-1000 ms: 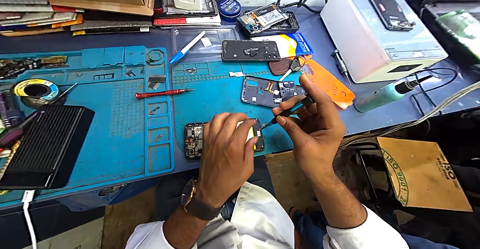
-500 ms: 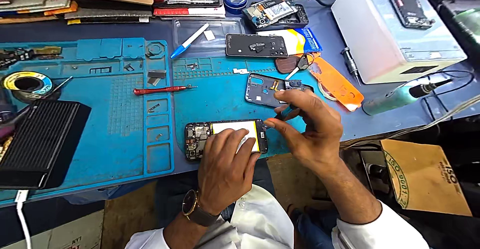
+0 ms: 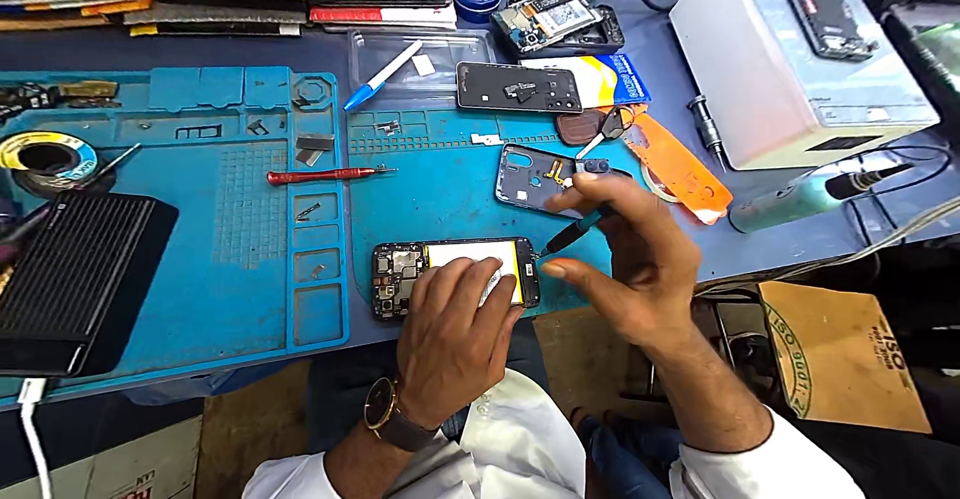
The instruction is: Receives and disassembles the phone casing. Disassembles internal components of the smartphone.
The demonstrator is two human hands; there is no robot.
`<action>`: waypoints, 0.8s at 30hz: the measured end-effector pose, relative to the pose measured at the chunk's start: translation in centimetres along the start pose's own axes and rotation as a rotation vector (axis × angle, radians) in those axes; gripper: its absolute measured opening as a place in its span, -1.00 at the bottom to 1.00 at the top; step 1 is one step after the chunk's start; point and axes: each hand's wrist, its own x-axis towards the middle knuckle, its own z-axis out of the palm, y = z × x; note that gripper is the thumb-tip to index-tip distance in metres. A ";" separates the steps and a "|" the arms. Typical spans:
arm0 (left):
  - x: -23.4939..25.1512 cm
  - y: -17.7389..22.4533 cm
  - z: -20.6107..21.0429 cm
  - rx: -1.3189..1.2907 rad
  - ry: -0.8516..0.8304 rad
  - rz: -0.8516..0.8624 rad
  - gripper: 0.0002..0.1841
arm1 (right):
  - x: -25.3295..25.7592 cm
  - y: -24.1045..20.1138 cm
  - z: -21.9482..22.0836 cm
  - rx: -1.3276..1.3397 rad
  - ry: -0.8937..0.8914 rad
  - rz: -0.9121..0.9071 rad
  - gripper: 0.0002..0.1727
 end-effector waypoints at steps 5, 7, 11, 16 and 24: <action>0.0 0.0 0.0 0.008 -0.003 -0.006 -0.66 | 0.2 -0.8 -0.1 -0.022 -0.029 -0.011 -0.50; 0.0 0.1 0.0 0.005 -0.006 -0.007 -0.65 | 0.5 -1.0 -0.2 -0.002 -0.097 -0.025 -0.45; 0.0 0.1 0.0 0.000 -0.004 -0.006 -0.66 | 0.3 -0.5 0.3 -0.152 0.076 0.007 -0.45; 0.0 0.0 0.0 0.006 -0.009 -0.005 -0.65 | 0.7 -0.8 0.0 0.034 -0.065 -0.001 -0.44; 0.1 0.0 -0.3 0.016 -0.050 0.006 -0.65 | 0.8 -0.9 0.0 0.047 -0.054 0.002 -0.43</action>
